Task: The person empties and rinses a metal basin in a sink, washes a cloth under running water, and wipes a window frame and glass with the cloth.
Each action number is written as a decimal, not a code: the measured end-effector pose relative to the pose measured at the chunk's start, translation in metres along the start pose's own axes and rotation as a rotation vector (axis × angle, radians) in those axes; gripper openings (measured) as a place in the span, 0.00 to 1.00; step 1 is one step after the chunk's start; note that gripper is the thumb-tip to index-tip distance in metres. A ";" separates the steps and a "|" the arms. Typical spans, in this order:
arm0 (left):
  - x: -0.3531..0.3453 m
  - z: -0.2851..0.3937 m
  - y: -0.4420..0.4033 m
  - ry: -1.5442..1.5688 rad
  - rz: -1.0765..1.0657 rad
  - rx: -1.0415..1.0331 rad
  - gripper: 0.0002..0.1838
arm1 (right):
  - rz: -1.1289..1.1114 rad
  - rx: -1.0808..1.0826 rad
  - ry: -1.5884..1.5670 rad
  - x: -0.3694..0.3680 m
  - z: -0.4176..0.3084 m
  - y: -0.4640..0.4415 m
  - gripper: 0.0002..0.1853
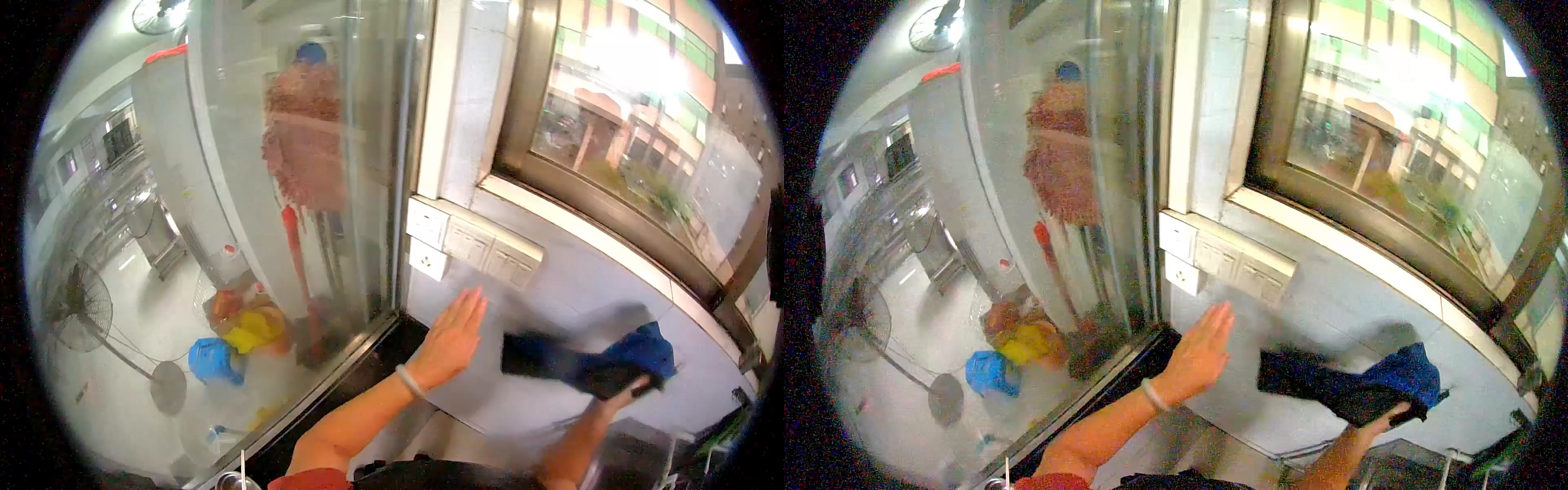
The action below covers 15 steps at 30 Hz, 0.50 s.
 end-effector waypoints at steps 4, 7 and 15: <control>-0.046 -0.005 -0.033 -0.292 -0.021 -0.194 0.42 | 0.122 0.024 0.078 0.068 -0.022 0.010 0.20; -0.058 -0.003 -0.034 -0.245 0.034 -0.079 0.45 | 0.201 0.024 0.118 0.103 -0.031 0.020 0.21; -0.060 0.009 -0.040 -0.269 0.083 -0.024 0.41 | 0.314 -0.004 0.166 0.152 -0.036 0.034 0.23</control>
Point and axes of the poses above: each hand's wrist, its own y-axis away from the middle knuckle, its own x-axis out of the back of the hand, z = x × y, the point moved 2 cm from there along -y, towards the middle knuckle, and after that the axes turned 13 degrees about -x, right-handed, at the moved point
